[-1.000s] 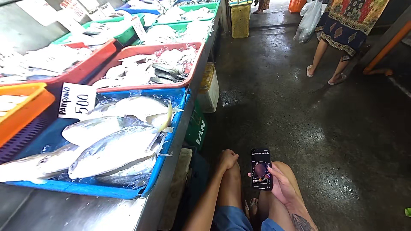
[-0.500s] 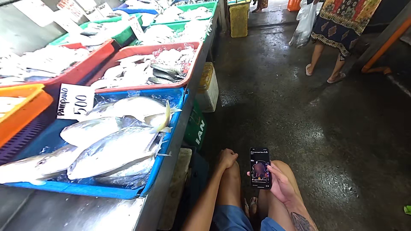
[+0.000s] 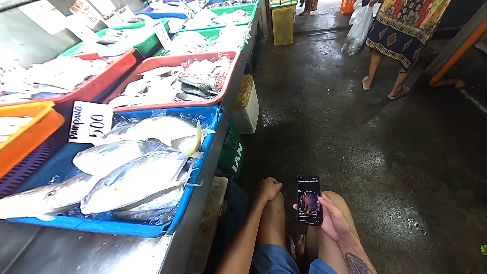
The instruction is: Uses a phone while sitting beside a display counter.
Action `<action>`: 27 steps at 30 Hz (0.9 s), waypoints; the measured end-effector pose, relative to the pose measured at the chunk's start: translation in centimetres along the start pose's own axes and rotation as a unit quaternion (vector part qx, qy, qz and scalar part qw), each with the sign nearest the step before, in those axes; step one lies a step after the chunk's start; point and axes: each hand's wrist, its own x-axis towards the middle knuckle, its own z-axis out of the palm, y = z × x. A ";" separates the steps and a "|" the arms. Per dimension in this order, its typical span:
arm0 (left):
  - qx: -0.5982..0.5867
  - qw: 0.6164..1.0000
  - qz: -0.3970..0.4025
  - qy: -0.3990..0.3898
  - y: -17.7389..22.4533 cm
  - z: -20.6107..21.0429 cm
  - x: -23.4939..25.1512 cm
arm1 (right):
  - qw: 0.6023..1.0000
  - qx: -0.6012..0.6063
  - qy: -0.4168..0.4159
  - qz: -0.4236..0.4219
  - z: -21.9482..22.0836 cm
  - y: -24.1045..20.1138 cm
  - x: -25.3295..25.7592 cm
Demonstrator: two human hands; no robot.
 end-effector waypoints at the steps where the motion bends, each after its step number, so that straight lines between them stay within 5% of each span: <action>1: 0.000 1.000 -0.001 -0.001 0.1 0.0 0.0 | 1.000 -0.001 0.001 0.001 0.1 -0.1 0.0; 27: -0.009 1.000 -0.004 0.000 -0.1 0.0 -0.1 | 1.000 0.006 0.008 0.010 0.3 -0.2 0.0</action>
